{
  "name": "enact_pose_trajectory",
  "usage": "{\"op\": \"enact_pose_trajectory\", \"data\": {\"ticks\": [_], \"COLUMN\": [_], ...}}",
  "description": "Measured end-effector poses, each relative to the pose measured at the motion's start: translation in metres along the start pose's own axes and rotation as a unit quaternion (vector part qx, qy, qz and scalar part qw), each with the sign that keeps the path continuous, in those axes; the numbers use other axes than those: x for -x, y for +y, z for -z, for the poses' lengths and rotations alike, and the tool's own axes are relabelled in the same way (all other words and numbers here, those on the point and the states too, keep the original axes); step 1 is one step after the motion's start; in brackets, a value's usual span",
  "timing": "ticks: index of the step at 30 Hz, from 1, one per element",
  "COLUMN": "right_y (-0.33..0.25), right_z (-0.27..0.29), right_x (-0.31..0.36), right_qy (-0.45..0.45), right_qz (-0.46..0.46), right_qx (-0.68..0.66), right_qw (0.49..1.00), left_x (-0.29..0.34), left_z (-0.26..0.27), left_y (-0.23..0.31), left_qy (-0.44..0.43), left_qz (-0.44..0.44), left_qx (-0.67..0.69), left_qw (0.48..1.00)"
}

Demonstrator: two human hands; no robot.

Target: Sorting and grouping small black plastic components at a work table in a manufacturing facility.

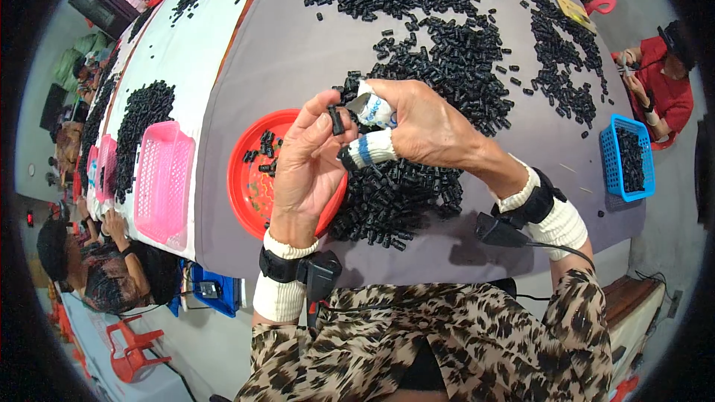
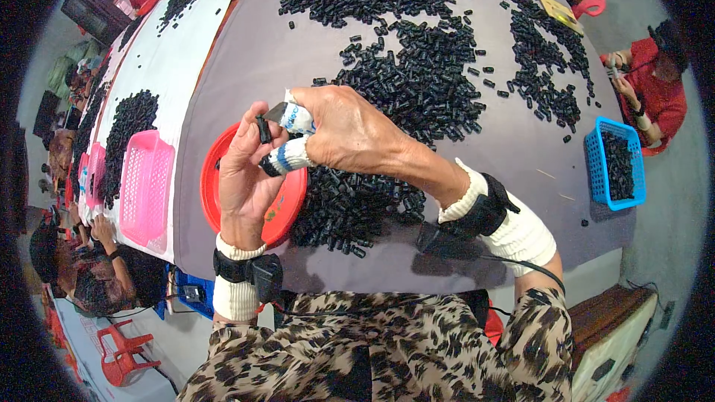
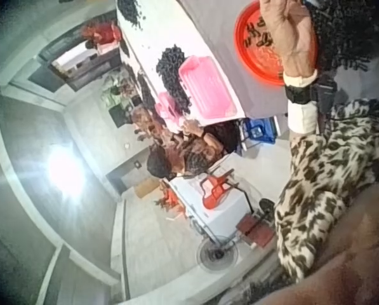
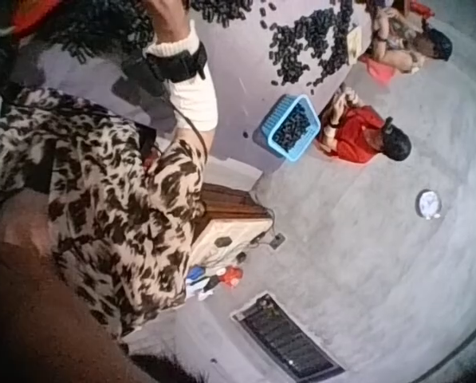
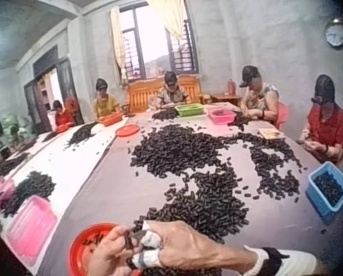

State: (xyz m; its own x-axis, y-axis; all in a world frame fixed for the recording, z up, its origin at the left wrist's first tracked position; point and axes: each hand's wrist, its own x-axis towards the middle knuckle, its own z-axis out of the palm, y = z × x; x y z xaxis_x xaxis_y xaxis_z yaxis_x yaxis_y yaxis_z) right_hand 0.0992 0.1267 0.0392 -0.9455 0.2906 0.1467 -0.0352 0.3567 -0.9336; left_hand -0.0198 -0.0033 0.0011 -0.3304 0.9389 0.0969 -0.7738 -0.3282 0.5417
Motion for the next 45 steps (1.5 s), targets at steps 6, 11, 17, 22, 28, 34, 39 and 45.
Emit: {"op": "enact_pose_trajectory", "data": {"ticks": [6, 11, 17, 22, 28, 34, 39, 45], "right_y": [-0.001, 0.001, 0.001, 0.004, 0.004, 0.007, 0.004, 0.008], "right_z": [0.0, 0.0, 0.003, 0.002, 0.003, 0.001, 0.0, -0.002], "right_x": [-0.003, -0.003, -0.003, -0.003, -0.002, -0.001, 0.0, 0.002], "right_qy": [-0.008, -0.032, -0.043, -0.047, -0.062, -0.06, -0.071, -0.043], "right_qz": [-0.009, -0.019, -0.011, -0.001, 0.004, 0.007, 0.003, 0.036], "right_qx": [0.045, 0.039, 0.094, 0.093, 0.092, 0.107, 0.083, 0.06], "right_qw": [0.999, 0.999, 0.995, 0.995, 0.994, 0.992, 0.994, 0.997], "left_x": [0.004, 0.004, 0.005, 0.005, 0.004, 0.005, 0.007, 0.007], "left_z": [-0.006, -0.006, -0.013, -0.014, -0.016, -0.017, -0.018, -0.022], "left_y": [-0.004, -0.005, -0.007, -0.008, -0.008, -0.007, -0.006, -0.007], "left_qy": [0.024, 0.028, 0.052, 0.055, 0.065, 0.073, 0.072, 0.091], "left_qz": [-0.016, -0.017, -0.015, -0.023, -0.021, -0.016, -0.021, -0.024], "left_qx": [-0.013, -0.044, -0.084, -0.101, -0.116, -0.124, -0.145, -0.168], "left_qw": [1.0, 0.998, 0.995, 0.993, 0.991, 0.989, 0.987, 0.981]}}
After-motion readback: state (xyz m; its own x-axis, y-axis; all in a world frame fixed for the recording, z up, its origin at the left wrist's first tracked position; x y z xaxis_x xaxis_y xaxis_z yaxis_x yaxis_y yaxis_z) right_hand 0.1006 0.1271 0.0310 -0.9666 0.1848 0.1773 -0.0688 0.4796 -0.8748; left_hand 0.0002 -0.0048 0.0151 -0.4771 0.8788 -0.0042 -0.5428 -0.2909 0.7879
